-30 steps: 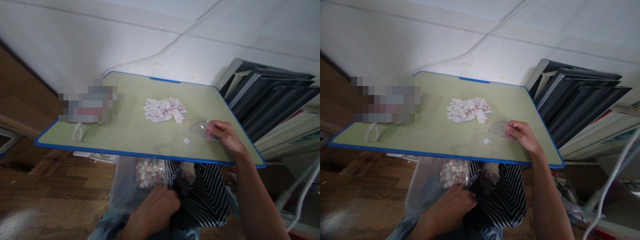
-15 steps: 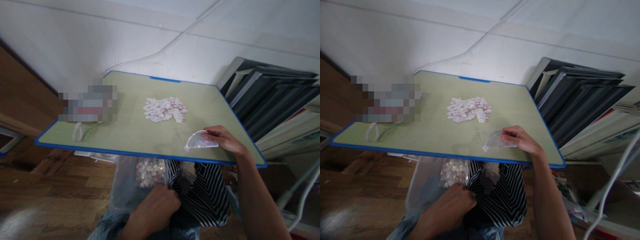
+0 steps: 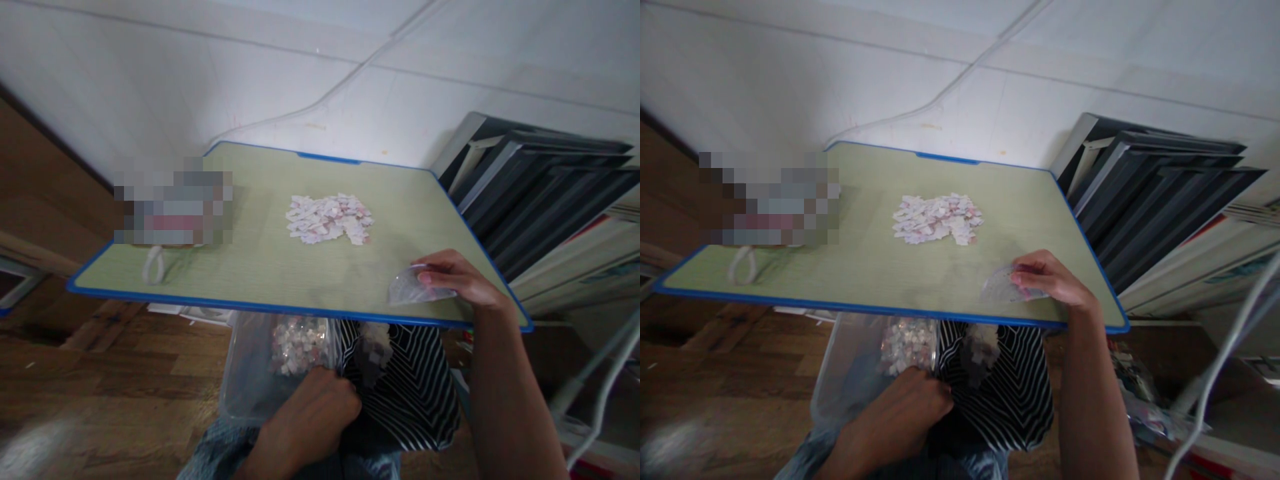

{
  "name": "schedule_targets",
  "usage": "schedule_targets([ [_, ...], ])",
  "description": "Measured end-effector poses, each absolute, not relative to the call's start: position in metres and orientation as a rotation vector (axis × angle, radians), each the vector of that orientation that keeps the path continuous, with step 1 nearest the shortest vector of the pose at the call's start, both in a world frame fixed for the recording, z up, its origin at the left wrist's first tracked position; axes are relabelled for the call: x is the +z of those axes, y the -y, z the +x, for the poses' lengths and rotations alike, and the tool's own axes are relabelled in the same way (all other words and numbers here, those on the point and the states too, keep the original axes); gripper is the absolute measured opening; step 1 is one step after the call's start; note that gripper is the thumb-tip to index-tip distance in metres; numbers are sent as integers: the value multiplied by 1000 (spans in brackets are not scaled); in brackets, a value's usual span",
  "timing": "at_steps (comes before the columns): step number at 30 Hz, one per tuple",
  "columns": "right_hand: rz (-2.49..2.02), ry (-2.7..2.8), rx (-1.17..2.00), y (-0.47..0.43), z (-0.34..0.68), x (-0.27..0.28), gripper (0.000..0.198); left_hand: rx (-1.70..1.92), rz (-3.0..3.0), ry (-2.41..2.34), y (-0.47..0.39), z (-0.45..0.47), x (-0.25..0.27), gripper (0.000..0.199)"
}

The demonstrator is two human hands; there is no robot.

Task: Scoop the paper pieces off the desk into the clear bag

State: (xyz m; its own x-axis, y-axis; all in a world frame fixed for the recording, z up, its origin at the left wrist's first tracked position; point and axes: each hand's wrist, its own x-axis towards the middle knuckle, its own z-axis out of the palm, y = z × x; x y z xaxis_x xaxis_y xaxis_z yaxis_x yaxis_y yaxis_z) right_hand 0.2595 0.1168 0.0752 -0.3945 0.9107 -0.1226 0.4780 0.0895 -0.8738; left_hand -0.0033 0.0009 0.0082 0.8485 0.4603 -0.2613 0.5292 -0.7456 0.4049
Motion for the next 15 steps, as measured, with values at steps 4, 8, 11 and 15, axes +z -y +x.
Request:
schedule_targets([
  [4,-1547,1739,769,-125,257,71,43,-164,2564,-726,0,-3,4,19],
  [8,-1626,1776,621,-132,254,65,39,-101,2584,-724,2,-4,-3,17],
  [11,-1581,1860,582,-129,245,62,37,-116,2583,-715,1,-3,-2,15],
  [15,-1548,1879,512,-119,219,58,35,-178,2580,-709,-1,-2,4,16],
])
